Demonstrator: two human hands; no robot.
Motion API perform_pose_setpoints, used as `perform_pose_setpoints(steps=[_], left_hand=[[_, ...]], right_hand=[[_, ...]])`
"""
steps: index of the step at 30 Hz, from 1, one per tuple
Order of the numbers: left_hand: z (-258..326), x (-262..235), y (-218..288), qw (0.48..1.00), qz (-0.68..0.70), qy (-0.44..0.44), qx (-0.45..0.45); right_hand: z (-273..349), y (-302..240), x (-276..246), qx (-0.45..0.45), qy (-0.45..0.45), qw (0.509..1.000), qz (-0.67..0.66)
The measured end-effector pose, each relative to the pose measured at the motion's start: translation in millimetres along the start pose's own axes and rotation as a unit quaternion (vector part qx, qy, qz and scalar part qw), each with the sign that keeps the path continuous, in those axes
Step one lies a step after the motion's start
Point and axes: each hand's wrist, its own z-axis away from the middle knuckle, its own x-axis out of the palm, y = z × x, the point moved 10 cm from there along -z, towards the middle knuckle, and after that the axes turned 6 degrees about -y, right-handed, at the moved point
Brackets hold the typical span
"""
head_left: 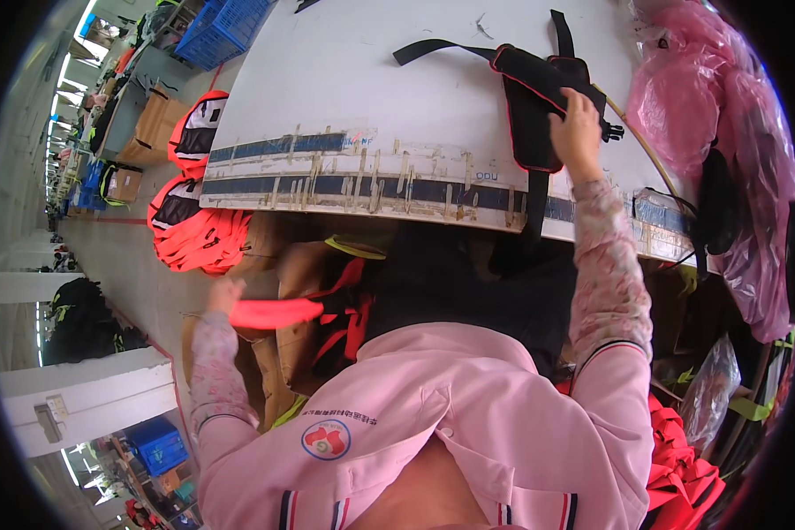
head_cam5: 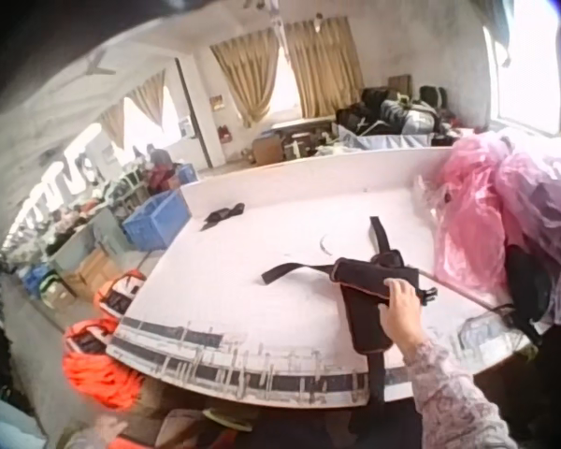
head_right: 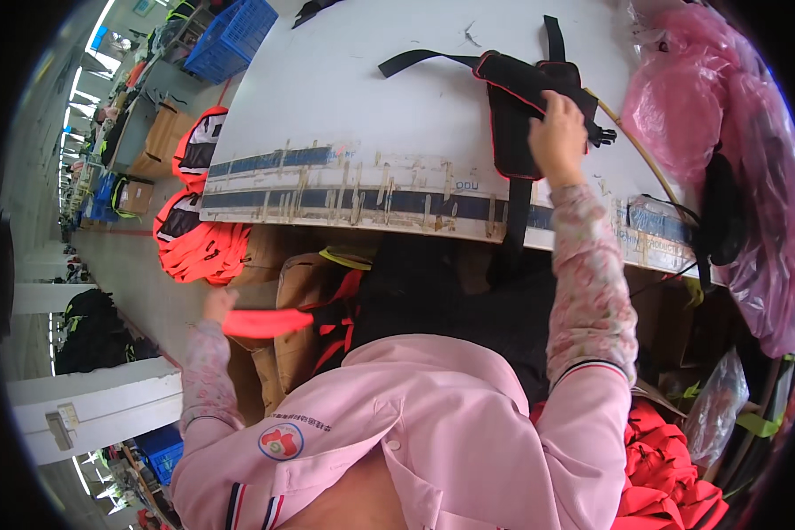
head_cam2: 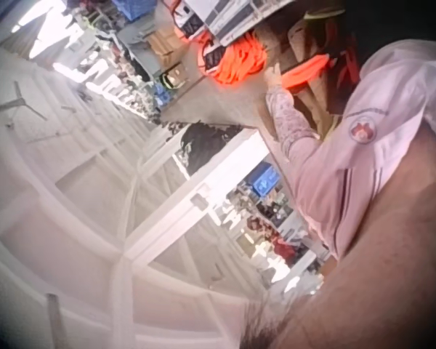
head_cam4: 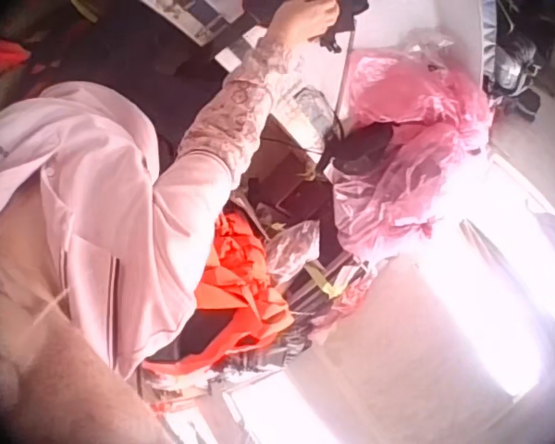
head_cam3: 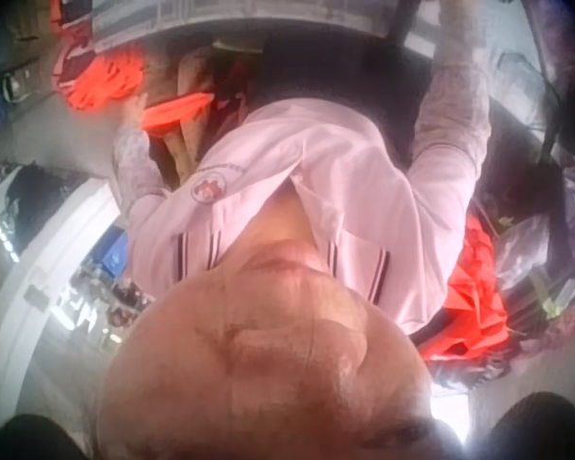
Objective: Assembling components and inspecting life jackets in a manufacturing facility.
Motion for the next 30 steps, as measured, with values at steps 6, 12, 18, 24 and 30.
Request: perform_pose_setpoints(steps=[6, 12, 18, 24, 30], left_hand=[[114.3, 202.0, 19.4, 0.859, 0.222, -0.393, -0.241], [9.1, 115.8, 134.2, 0.901, 0.354, -0.237, -0.078], [-63.2, -53.3, 329.0, 0.845, 0.498, 0.088, 0.176], [-56.3, -58.5, 479.3, 0.86, 0.303, 0.103, 0.397], [-55.4, -10.4, 490.0, 0.887, 0.237, 0.072, 0.389]], right_hand=[[-11.1, 63.1, 13.1, 0.029, -0.102, 0.976, 0.19], [-18.6, -45.5, -62.8, -0.125, 0.076, 0.978, 0.148], [67.2, -171.0, 5.8, -0.208, -0.233, 0.938, 0.153], [137.0, -181.7, 28.8, -0.217, -0.243, 0.936, -0.133], [163.6, -148.0, 23.4, -0.196, -0.247, 0.934, -0.165]])
